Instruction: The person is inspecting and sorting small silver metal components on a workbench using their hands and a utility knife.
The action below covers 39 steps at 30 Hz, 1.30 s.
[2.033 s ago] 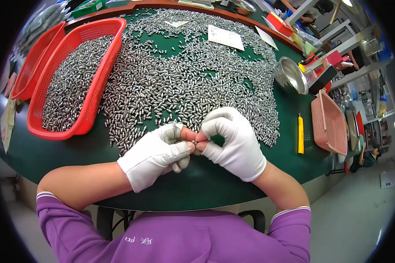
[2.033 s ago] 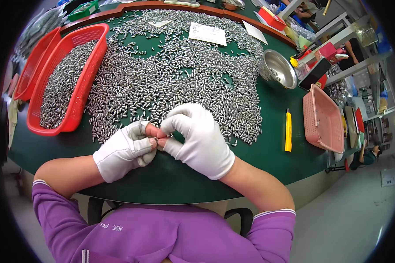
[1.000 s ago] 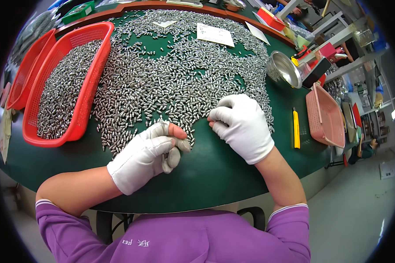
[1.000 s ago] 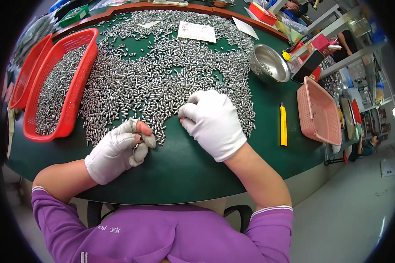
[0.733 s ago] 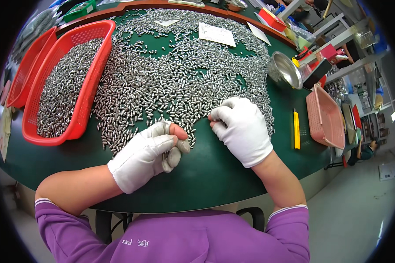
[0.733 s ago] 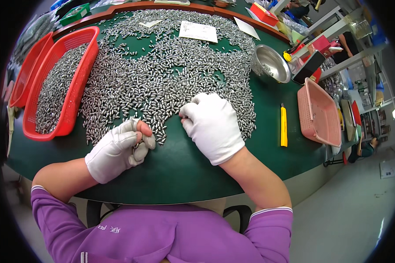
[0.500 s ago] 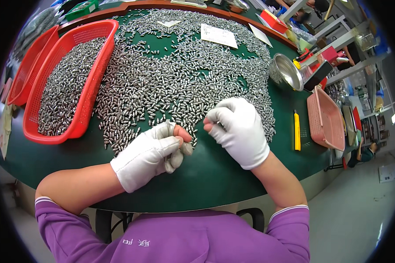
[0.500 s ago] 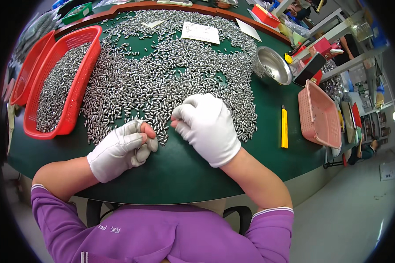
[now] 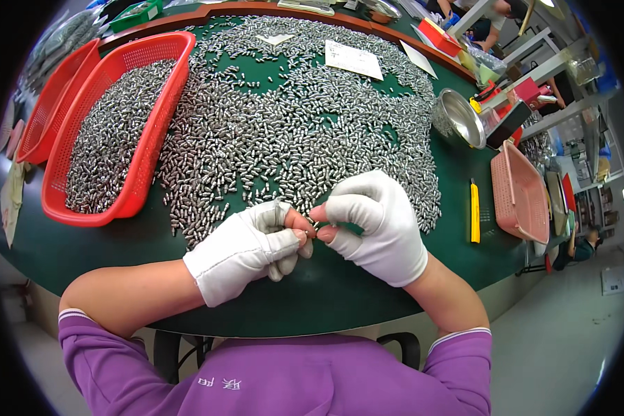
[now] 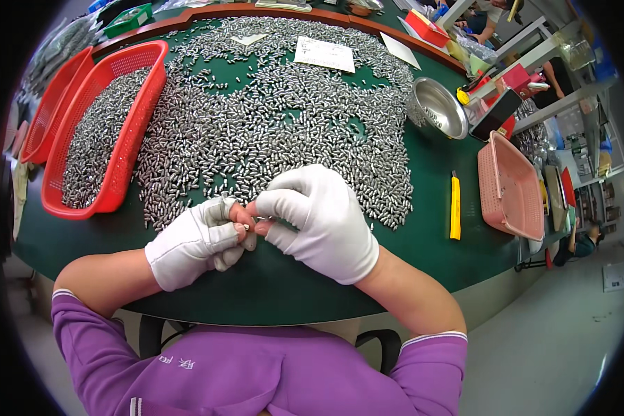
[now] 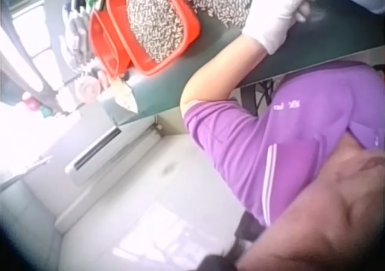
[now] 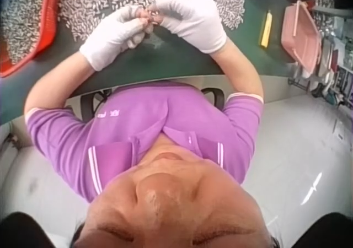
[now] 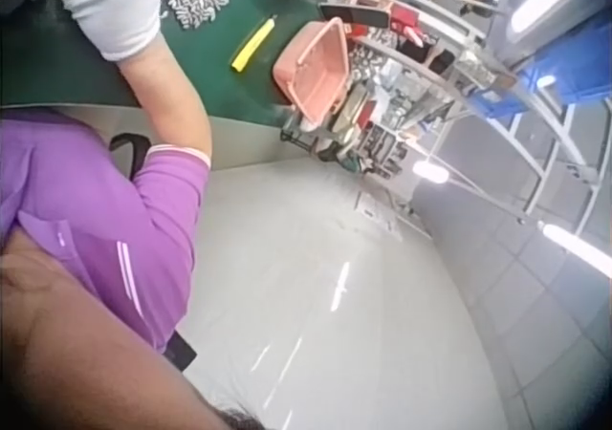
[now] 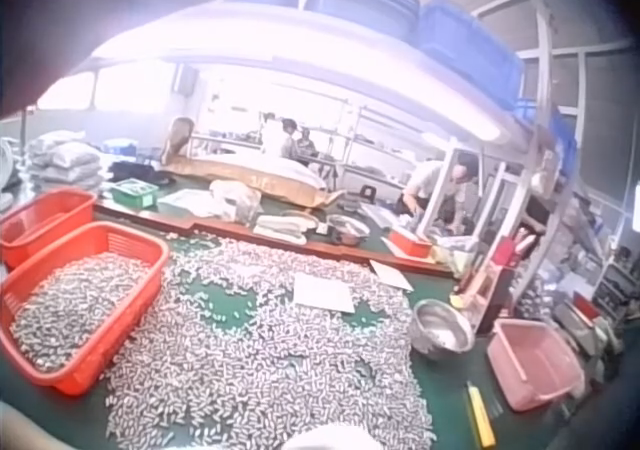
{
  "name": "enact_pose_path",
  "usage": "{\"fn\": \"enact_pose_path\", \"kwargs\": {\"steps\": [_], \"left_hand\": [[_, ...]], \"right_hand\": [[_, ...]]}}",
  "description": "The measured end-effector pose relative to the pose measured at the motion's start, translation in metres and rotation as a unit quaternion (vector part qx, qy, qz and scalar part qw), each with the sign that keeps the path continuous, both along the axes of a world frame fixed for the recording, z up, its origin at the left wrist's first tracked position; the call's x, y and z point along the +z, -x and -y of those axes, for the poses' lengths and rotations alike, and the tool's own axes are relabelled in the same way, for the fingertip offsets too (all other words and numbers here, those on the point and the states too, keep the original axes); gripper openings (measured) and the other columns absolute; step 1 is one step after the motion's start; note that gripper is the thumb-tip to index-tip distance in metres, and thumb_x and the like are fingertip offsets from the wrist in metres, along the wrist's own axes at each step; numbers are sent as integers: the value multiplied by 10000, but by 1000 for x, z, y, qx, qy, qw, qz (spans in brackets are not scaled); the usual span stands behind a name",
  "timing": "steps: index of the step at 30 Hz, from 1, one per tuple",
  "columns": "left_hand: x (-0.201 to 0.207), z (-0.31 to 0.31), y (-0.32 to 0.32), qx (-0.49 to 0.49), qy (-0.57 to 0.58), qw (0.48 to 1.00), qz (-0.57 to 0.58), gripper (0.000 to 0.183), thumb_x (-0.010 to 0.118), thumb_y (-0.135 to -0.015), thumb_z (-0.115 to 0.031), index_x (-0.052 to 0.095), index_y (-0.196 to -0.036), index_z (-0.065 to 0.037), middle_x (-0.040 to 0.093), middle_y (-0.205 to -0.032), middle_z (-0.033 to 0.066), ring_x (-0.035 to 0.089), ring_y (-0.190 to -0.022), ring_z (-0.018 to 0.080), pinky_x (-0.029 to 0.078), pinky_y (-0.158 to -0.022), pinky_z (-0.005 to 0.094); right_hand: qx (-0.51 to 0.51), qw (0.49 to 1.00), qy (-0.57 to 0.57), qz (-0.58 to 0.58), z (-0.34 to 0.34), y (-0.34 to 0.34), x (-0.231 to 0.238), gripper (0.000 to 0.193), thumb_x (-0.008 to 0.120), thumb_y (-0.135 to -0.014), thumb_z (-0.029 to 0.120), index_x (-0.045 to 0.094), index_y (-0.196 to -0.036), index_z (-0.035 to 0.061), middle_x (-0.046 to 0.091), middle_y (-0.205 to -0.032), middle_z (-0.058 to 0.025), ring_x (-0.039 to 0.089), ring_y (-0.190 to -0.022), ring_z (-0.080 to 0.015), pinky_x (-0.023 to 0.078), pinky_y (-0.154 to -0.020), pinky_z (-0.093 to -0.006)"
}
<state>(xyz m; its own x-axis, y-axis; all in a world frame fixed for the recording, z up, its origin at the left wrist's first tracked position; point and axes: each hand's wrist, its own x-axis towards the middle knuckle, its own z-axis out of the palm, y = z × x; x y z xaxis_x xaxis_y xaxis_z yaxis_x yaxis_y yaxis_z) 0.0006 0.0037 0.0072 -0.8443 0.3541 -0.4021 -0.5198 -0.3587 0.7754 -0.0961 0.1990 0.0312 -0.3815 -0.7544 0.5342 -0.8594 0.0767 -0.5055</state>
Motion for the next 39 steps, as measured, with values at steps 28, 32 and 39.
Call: {"fn": "enact_pose_path", "kwargs": {"steps": [28,32,39], "left_hand": [[-2,-1,-2,61,-93,994,5,214,611,-929,-172,532,-1114,-99,609,-970,21,471,-677,62,376,-597,202],[-2,-1,-1,65,-65,995,28,208,607,-936,-158,533,-1122,-101,596,-944,19,462,-663,56,368,-585,191],[6,-4,3,16,13,1000,15,174,626,-941,-181,539,-1072,-107,592,-924,26,474,-642,53,363,-544,186]], "right_hand": [[-99,977,-153,-107,0,8,-18,151,757,-658,90,677,-786,100,633,-800,-53,613,-743,-265,493,-659,-378],[-108,986,-106,-72,0,5,-19,159,768,-664,79,668,-785,101,634,-821,-58,614,-780,-263,499,-686,-372],[-39,994,-40,93,3,-7,-11,195,801,-687,41,662,-812,98,610,-879,-55,607,-827,-224,499,-738,-330]]}}
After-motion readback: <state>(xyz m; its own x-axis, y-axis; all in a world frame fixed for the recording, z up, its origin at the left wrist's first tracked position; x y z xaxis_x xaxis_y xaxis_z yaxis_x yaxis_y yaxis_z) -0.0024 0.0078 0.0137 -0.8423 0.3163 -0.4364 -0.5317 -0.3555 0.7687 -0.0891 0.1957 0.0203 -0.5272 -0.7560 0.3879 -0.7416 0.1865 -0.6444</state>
